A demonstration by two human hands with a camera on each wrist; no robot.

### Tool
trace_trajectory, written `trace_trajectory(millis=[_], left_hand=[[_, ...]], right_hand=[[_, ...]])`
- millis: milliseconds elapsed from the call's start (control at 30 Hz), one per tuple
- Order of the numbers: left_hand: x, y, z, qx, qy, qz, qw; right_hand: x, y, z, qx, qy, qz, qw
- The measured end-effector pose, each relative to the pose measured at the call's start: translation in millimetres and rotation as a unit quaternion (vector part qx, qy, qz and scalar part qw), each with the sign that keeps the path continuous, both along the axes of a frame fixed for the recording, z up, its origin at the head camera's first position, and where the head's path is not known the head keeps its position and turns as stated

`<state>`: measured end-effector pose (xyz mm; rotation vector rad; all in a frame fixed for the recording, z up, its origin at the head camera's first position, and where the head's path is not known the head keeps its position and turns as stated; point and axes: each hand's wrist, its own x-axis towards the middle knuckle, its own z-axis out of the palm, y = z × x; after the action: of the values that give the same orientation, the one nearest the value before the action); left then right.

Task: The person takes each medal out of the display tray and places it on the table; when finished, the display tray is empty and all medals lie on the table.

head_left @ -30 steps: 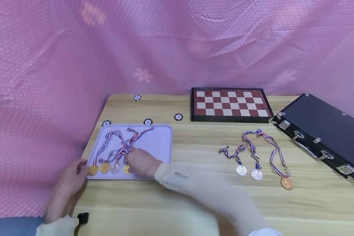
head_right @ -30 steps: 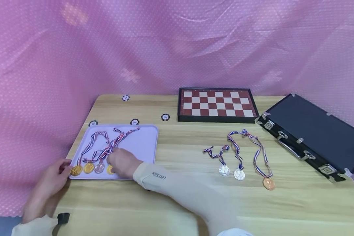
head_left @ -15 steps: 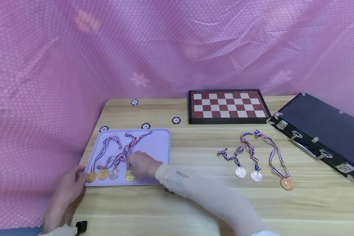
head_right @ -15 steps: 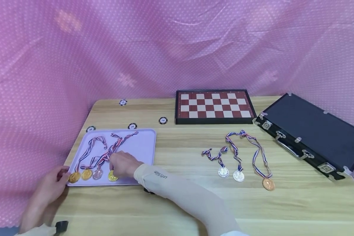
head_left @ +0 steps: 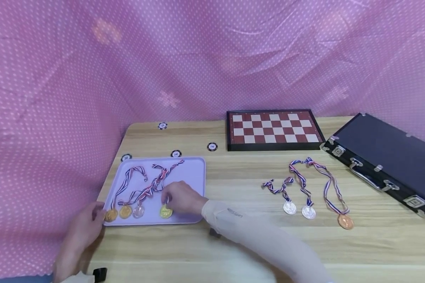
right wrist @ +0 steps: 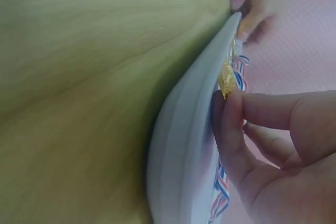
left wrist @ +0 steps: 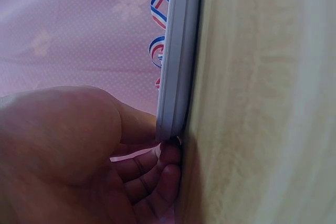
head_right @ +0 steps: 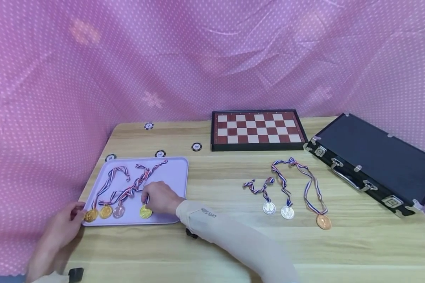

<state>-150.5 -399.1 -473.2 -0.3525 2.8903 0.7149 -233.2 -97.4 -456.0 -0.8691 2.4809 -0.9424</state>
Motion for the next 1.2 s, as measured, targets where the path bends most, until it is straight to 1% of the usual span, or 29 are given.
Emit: trace_trajectory(millis=[67, 133, 267, 367, 433, 500, 600, 700, 733, 767, 833, 867, 933, 967, 1000, 1033, 1067, 1100, 1167, 1200], left_hand=[[-0.5, 0.4, 0.2, 0.001, 0.002, 0.0, 1.0], [-1.2, 1.2, -0.3, 0.001, 0.007, -0.001, 1.0], [-1.9, 2.7, -2.3, -0.002, 0.015, -0.004, 0.9999], [-1.6, 3.8, -3.4, 0.001, 0.011, -0.002, 0.9999], [-1.8, 4.1, -3.5, 0.002, 0.007, 0.001, 1.0], [-2.2, 4.2, -3.5, 0.003, 0.004, 0.005, 1.0], [-3.4, 3.9, -4.2, 0.003, -0.002, 0.007, 1.0], [-5.0, 4.5, -5.8, 0.003, -0.004, 0.003, 1.0], [-5.4, 4.9, -6.4, 0.005, -0.005, 0.001, 1.0], [-5.9, 5.4, -6.9, 0.004, -0.002, 0.0, 1.0], [-6.3, 6.4, -7.2, 0.005, 0.001, -0.001, 1.0], [-6.2, 6.7, -7.2, 0.006, 0.002, -0.002, 1.0], [-5.8, 6.8, -6.1, 0.007, 0.003, -0.005, 1.0], [-5.4, 7.0, -5.2, 0.009, 0.002, -0.004, 1.0], [-4.9, 6.6, -4.3, 0.009, 0.002, -0.006, 0.9999], [-4.4, 6.4, -3.6, 0.009, 0.004, -0.005, 0.9999], [-3.9, 5.9, -2.2, 0.01, 0.005, -0.006, 0.9999], [-3.2, 5.2, -1.1, 0.01, 0.007, -0.005, 0.9999], [-1.1, 4.1, 0.6, 0.009, 0.008, 0.0, 0.9999], [0.0, 3.3, 1.4, 0.006, 0.009, 0.001, 0.9999]], right_hand=[[-1.3, 6.7, 2.4, -0.006, 0.005, -0.002, 1.0], [-3.2, 13.5, 5.0, -0.014, -0.001, -0.004, 1.0], [-7.5, 28.5, 11.8, -0.032, -0.023, -0.007, 0.999], [-12.3, 42.2, 22.6, -0.041, -0.03, -0.007, 0.999], [-16.7, 52.1, 35.1, -0.05, -0.034, -0.006, 0.998], [-22.5, 62.0, 51.1, -0.055, -0.041, -0.006, 0.998], [-32.9, 76.9, 79.6, -0.063, -0.046, -0.01, 0.997], [-45.6, 95.0, 108.8, -0.068, -0.031, -0.015, 0.997], [-49.6, 102.3, 118.7, -0.07, -0.022, -0.023, 0.997], [-53.6, 110.3, 127.8, -0.07, -0.001, -0.032, 0.997], [-59.4, 128.5, 144.0, -0.077, 0.062, -0.055, 0.994], [-60.9, 138.3, 151.0, -0.086, 0.097, -0.072, 0.989], [-61.8, 157.8, 160.8, -0.107, 0.166, -0.11, 0.974], [-61.6, 167.5, 162.7, -0.116, 0.199, -0.126, 0.965], [-61.3, 176.4, 162.3, -0.126, 0.218, -0.141, 0.957], [-61.2, 184.7, 159.2, -0.128, 0.233, -0.154, 0.952], [-60.9, 192.5, 153.7, -0.127, 0.234, -0.164, 0.95], [-60.7, 199.6, 145.4, -0.119, 0.224, -0.173, 0.952], [-59.8, 212.0, 122.0, -0.083, 0.194, -0.179, 0.961], [-58.7, 217.6, 108.6, -0.063, 0.172, -0.177, 0.967]])
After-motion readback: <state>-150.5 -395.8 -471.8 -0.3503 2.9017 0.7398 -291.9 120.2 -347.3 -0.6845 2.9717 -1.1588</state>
